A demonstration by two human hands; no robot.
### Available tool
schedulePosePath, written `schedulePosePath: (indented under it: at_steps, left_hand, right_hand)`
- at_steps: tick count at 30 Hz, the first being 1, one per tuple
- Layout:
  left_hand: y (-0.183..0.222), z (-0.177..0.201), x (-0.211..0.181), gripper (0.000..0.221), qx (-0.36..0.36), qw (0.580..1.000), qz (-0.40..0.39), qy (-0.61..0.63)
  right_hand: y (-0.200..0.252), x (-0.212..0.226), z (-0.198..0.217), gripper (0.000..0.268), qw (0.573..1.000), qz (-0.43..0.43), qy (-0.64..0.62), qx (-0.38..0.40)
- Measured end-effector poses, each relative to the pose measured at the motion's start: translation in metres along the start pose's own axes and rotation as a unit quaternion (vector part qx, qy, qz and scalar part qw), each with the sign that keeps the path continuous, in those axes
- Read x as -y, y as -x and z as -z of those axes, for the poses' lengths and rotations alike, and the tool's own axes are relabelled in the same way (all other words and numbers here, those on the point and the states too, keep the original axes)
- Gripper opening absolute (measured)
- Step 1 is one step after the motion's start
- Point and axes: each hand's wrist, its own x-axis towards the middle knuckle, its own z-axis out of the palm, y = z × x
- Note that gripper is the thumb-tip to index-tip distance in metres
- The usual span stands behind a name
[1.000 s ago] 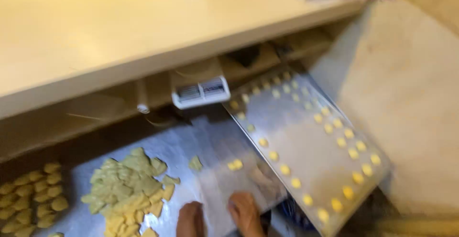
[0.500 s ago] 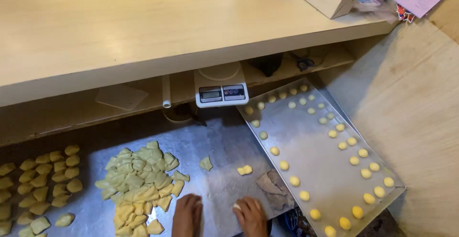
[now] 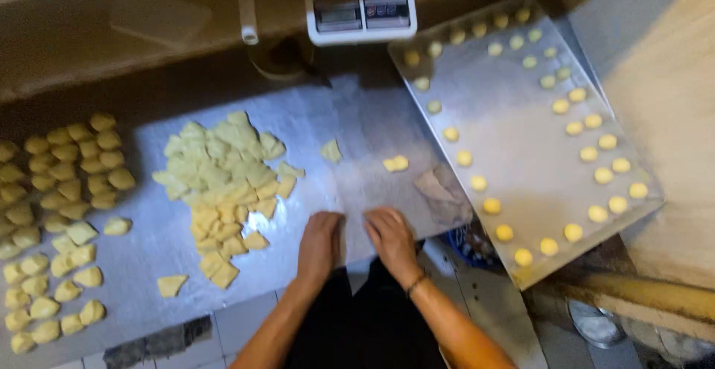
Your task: Shaping small pieces of dough into balls and arranging them on a tray.
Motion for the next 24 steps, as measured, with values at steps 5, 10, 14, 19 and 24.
schedulePosePath:
  at_steps: [5,10,14,19,24]
  left_hand:
    - [-0.008,0.033,-0.006,0.021,-0.024,0.996,0.065,-0.048]
    - [0.001,-0.020,0.010,0.026,0.023,0.999,0.028,-0.041]
    - [-0.002,0.011,0.008,0.024,-0.019,0.996,0.057,-0.070]
    - [0.001,0.023,-0.051,0.027,0.019,0.977,0.188,0.101]
    - [-0.004,0.037,-0.022,0.030,-0.021,0.989,0.134,-0.063]
  right_hand:
    - [0.023,-0.048,-0.018,0.016,0.993,0.046,0.067,-0.081]
    - [0.002,0.001,-0.008,0.009,0.999,0.035,0.006,0.001]
    - [0.025,-0.021,-0.014,0.011,0.998,0.012,0.067,0.002]
    - [0.017,0.004,-0.008,0.017,0.999,-0.019,-0.034,0.021]
    - [0.008,-0.014,0.002,0.035,0.997,-0.074,0.004,-0.034]
